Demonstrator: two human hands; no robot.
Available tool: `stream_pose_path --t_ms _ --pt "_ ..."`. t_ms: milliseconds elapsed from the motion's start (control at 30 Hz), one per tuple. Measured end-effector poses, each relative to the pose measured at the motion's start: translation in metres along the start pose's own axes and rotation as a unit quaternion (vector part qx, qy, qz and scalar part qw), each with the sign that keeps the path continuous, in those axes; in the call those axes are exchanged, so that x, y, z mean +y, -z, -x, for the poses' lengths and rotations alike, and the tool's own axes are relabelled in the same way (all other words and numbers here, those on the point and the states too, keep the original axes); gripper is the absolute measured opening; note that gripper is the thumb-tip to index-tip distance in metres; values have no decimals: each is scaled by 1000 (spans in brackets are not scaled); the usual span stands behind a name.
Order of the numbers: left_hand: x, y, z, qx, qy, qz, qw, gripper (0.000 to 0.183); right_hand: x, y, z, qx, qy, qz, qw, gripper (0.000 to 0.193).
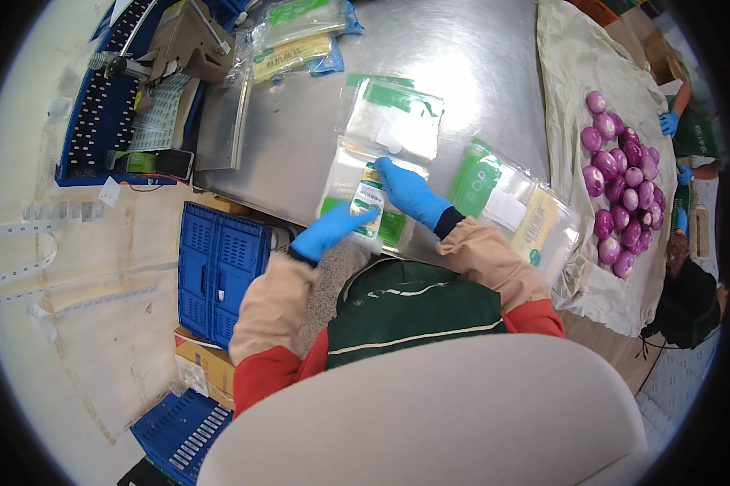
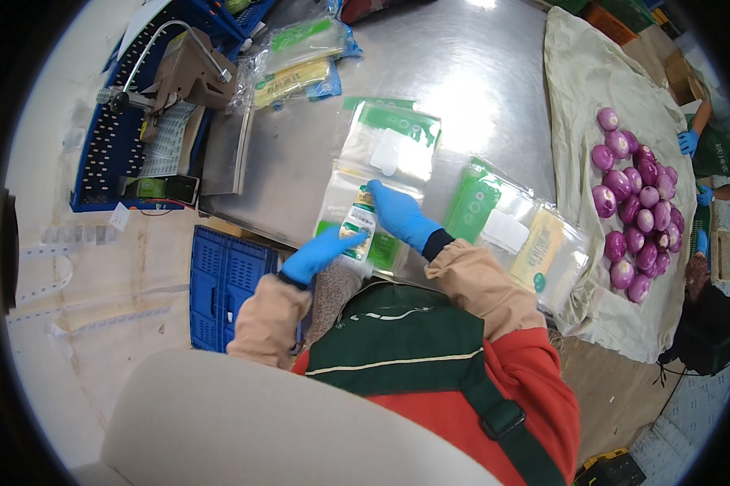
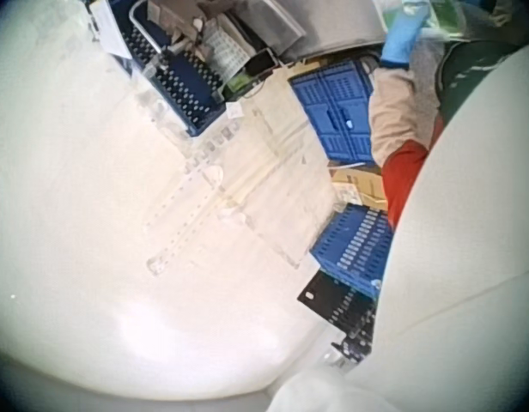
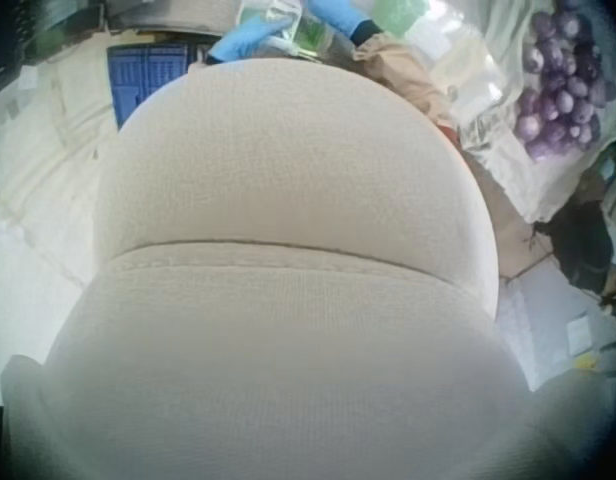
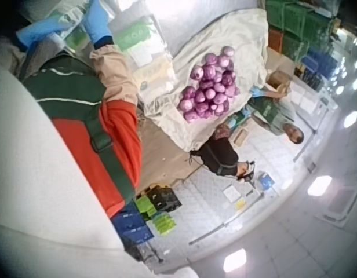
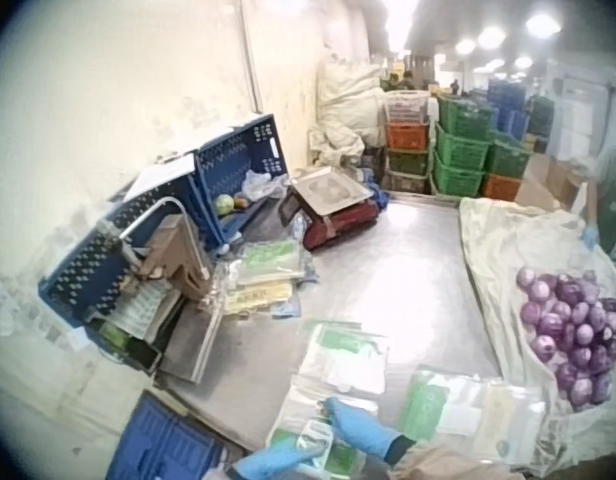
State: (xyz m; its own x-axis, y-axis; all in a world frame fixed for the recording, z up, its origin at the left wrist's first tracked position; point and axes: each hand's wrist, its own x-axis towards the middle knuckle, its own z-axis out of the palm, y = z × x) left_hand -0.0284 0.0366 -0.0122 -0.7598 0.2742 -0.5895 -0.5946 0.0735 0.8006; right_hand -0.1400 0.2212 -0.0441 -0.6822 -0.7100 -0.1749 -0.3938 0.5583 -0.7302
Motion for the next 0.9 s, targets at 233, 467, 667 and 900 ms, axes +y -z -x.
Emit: stream_pose_path --t_ms 233,467,667,900 --pt "-29 2 80 166 -62 209 962 35 -1 10 29 -82 177 47 980 42" --pt "-33 5 68 184 -133 272 935 37 24 -6 23 -29 203 -35 978 15" --pt "-25 -2 -2 211 -88 208 951 26 44 48 -15 438 -82 -310 840 21" --pt "-17 12 -77 212 6 -41 976 41 -5 -5 -5 111 27 -22 993 26"
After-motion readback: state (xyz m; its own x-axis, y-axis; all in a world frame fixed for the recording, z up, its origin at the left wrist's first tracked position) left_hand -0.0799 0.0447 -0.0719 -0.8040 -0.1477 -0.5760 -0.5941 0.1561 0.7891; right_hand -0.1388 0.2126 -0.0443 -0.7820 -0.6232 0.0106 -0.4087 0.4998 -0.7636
